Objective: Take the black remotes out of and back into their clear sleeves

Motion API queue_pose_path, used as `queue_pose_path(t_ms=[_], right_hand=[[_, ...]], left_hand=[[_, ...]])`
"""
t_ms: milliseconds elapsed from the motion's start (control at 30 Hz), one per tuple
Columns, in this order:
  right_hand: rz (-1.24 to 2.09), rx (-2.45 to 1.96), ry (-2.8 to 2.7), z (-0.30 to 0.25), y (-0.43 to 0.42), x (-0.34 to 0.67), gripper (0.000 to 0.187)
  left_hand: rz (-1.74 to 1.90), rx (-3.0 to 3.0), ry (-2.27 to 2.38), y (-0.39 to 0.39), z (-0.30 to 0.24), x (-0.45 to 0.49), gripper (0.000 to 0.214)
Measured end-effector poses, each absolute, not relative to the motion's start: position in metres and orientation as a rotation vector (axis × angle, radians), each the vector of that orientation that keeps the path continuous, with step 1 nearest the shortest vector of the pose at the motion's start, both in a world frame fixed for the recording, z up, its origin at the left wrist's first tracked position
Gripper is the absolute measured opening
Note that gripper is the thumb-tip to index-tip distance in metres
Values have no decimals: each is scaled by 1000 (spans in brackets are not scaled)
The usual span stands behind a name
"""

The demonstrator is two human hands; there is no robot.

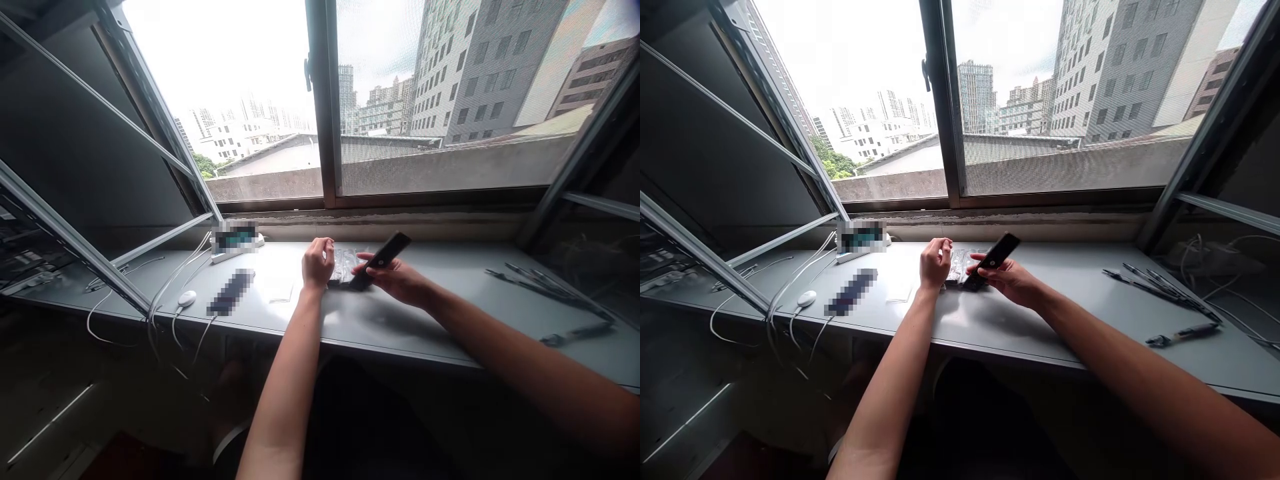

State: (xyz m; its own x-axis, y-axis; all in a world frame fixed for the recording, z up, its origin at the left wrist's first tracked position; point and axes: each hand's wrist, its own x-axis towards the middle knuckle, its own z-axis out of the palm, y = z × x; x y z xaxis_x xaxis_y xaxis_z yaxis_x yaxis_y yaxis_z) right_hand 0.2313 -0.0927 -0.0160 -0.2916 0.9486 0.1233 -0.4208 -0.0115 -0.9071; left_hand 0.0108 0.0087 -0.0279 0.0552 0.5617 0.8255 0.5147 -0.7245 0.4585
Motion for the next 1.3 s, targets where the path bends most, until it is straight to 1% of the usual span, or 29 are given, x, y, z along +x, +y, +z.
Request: queue_pose_path(t_ms=[100, 233, 333, 400, 567, 633, 733, 800, 900, 967, 1100, 1167, 1300], right_hand=[[1665, -681, -1003, -10, -96, 230, 41], [1721, -690, -881, -3, -97, 233, 33], [1809, -627, -784, -2, -94, 237, 41], [1842, -610, -695, -2, -91, 238, 40], [1699, -758, -576, 1, -89, 235, 19], [1691, -795, -576, 2, -90, 234, 22], [1721, -739, -593, 2, -90, 234, 32], [1766, -676, -606, 1, -89, 236, 32], [1830, -607, -609, -2, -89, 238, 31], [1804, -614, -604, -3, -88, 239, 29], [1677, -680, -670, -7, -84, 240, 13], [1616, -691, -747, -11, -82, 239, 15], [1432, -701, -977, -21, -79, 237, 31]], left_hand=[[1786, 2258, 1159, 9, -28, 11, 27], [1770, 2262, 1176, 9, -27, 11, 27], [1768, 2264, 1175, 9, -27, 11, 27], [1767, 2263, 1174, 9, -27, 11, 27], [1755, 2256, 1181, 10, -28, 11, 28], [1758, 2255, 1182, 10, -29, 11, 28], [1771, 2261, 1163, 10, -28, 11, 27], [1773, 2265, 1157, 9, -28, 11, 27], [1766, 2261, 1169, 8, -27, 11, 27], [1762, 2255, 1176, 7, -26, 11, 27], [1767, 2252, 1162, 7, -26, 11, 27], [1771, 2255, 1155, 8, -26, 11, 27], [1774, 2256, 1153, 8, -27, 11, 27]])
